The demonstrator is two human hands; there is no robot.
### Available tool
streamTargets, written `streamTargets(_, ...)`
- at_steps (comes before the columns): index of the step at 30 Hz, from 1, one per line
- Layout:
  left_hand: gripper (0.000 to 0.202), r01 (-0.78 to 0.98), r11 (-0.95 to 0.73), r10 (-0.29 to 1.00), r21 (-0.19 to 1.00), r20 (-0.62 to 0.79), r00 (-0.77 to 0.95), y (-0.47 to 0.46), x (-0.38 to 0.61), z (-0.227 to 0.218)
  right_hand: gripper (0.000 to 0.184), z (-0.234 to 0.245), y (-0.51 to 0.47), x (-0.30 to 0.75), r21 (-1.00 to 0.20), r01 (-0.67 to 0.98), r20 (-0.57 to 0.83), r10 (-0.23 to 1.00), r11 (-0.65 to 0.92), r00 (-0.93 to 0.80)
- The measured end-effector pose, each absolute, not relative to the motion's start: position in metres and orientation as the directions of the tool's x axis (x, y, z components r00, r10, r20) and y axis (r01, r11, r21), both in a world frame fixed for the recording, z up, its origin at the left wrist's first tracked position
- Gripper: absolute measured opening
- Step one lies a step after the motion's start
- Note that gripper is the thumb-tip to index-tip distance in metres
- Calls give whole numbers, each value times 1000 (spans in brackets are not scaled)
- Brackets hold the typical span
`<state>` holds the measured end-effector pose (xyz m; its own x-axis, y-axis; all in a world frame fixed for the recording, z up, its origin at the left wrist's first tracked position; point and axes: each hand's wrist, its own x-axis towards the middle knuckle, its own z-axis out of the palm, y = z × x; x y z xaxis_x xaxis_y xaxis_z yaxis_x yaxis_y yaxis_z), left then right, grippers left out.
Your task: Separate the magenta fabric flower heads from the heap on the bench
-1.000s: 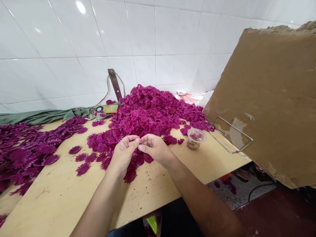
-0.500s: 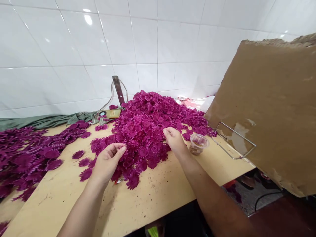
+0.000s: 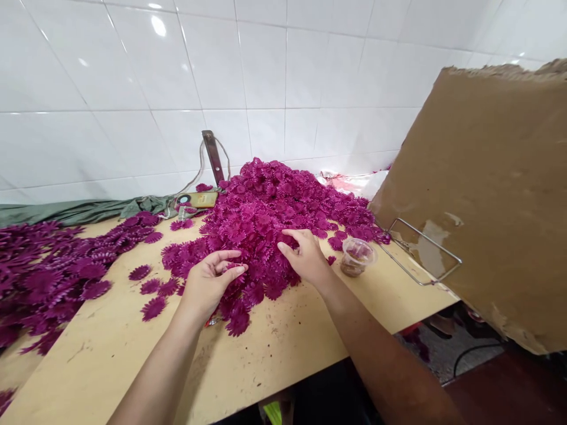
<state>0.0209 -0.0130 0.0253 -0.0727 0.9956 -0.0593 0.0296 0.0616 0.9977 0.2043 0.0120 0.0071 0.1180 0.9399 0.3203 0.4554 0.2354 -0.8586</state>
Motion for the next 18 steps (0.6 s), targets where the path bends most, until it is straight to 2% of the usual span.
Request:
streamTargets(3,47,187,42,997,982,-28,-76,-10,26,21,42,14,2,195,-805,535,331,942,255,49)
streamTargets(5,46,404,-24,991,915,74,-110,-8,25,20,60,18,-2,191,-791,571,262,965,217,-4)
streamTargets(7,54,651,-110,966,751,236,-109,-4,20,18,84,20,-3,192,-758,642,135,991,116,-19)
streamTargets(9,71,824,-131,945,551,320,-63,0,11,14,105,18,1,198,-712,702,-5,1000,0,-6)
streamTargets(11,88,913,-78,958,401,284,-43,5,0,9,119,12,7,205,-679,730,-113,994,-72,-7)
streamTargets(14,101,964,2,982,267,179,-51,17,-11,-1,133,4,18,211,-668,740,-184,981,-80,-60)
streamTargets(16,100,968,52,993,244,91,-77,30,-13,-6,139,3,26,209,-660,749,-197,975,-57,-99)
streamTargets(18,91,956,88,995,280,16,-96,46,-9,-8,143,4,34,203,-657,753,-212,966,-30,-146)
